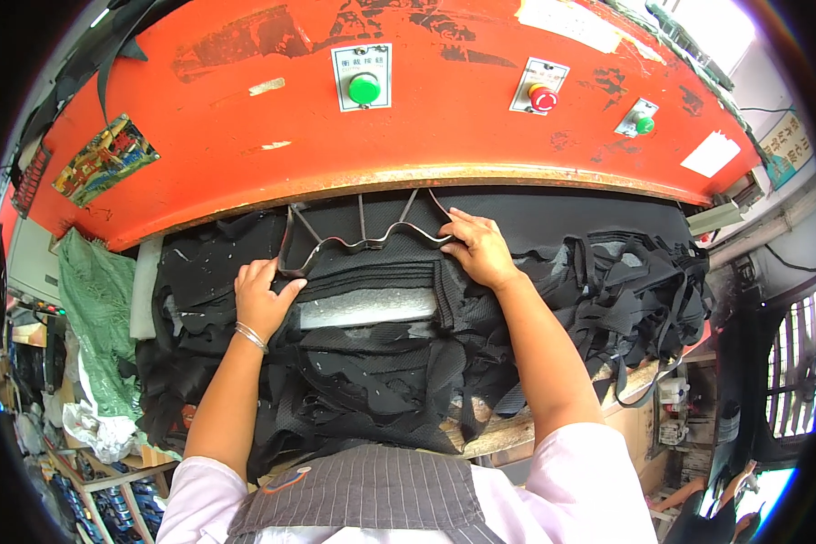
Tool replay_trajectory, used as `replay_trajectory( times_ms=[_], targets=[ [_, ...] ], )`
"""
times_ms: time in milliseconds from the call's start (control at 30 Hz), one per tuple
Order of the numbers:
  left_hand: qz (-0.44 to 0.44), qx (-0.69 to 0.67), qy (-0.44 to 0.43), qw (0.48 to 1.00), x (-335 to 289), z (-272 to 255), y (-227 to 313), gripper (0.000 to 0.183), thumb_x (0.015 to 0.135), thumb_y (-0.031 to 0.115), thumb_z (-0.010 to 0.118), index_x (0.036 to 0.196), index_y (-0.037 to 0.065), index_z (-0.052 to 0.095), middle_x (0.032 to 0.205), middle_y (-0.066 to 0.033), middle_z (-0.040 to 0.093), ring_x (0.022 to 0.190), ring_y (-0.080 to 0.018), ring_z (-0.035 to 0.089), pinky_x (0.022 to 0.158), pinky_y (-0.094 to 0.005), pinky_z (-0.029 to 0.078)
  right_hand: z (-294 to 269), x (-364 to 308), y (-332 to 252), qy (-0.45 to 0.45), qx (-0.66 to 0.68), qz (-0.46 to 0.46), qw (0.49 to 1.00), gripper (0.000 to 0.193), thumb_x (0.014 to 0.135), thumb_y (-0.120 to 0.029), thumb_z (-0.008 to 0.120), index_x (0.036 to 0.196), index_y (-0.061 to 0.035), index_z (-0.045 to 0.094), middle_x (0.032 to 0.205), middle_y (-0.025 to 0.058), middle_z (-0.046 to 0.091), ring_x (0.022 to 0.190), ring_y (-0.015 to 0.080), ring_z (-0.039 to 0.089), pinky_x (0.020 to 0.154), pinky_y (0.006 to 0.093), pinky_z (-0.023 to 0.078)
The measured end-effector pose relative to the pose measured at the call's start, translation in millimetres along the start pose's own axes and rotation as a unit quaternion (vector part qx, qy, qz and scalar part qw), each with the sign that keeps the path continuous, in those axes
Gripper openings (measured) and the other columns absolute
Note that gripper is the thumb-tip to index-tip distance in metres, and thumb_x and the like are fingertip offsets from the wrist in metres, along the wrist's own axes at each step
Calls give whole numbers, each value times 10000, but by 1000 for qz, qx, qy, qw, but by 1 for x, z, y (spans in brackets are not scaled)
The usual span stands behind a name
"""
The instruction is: Using an industrial hydraulic press and a metal cutting die to stamp out shoe components from black synthetic material.
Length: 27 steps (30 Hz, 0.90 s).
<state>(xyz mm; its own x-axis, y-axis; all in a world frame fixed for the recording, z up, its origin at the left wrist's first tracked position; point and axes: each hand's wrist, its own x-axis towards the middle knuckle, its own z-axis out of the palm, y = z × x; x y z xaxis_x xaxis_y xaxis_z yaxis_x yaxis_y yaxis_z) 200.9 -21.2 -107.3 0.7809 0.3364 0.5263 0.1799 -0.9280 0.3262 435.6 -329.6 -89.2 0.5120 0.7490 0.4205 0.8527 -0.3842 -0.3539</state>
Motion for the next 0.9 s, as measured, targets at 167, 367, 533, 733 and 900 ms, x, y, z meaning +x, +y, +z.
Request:
replay_trajectory(
  times_ms=[167, 367, 533, 733, 900],
  targets=[
    [-17, -7, 23, 1000, 0, -1, 6, 423, 756, 366, 745, 1078, 97, 694, 907, -63, 605, 885, -273, 537, 810, -388, 432, -7, -1, -7, 18, -13, -1, 1000, 262, 798, -164, 711, 1048, -126, 642, 1173, 117, 647, 1256, 268, 509, 996, 402, 372],
    [-53, -9, 28, 998, 2, -5, 10, 395, 752, 377, 742, 1036, 104, 720, 885, -46, 621, 877, -270, 552, 799, -387, 444, -6, -4, -10, 37, -62, -28, 997, 337, 827, -197, 675, 1155, -142, 621, 1165, 103, 646, 1194, 286, 539, 987, 394, 378],
    [-81, -13, 18, 996, -1, -10, 12, 405, 742, 385, 748, 1036, 108, 717, 911, -53, 624, 905, -276, 556, 825, -395, 442, -6, -8, -17, 69, -73, -56, 993, 377, 837, -208, 663, 1204, -149, 602, 1103, 94, 662, 1051, 256, 593, 921, 390, 402],
    [-20, 17, 51, 998, -2, -8, 15, 491, 714, 377, 770, 1094, 81, 669, 959, -82, 626, 914, -298, 558, 831, -408, 448, -7, -7, -10, 56, -96, -50, 993, 357, 849, -229, 655, 1190, -141, 599, 1037, 82, 669, 1006, 258, 602, 899, 393, 410],
    [2, 21, 95, 995, -5, 2, 15, 457, 702, 319, 793, 1046, 42, 676, 947, -102, 633, 891, -315, 561, 806, -406, 466, -22, -10, -13, 36, -131, -88, 987, 479, 820, -245, 682, 1269, -138, 557, 1118, 110, 640, 1104, 301, 564, 985, 412, 397]
  ],
)
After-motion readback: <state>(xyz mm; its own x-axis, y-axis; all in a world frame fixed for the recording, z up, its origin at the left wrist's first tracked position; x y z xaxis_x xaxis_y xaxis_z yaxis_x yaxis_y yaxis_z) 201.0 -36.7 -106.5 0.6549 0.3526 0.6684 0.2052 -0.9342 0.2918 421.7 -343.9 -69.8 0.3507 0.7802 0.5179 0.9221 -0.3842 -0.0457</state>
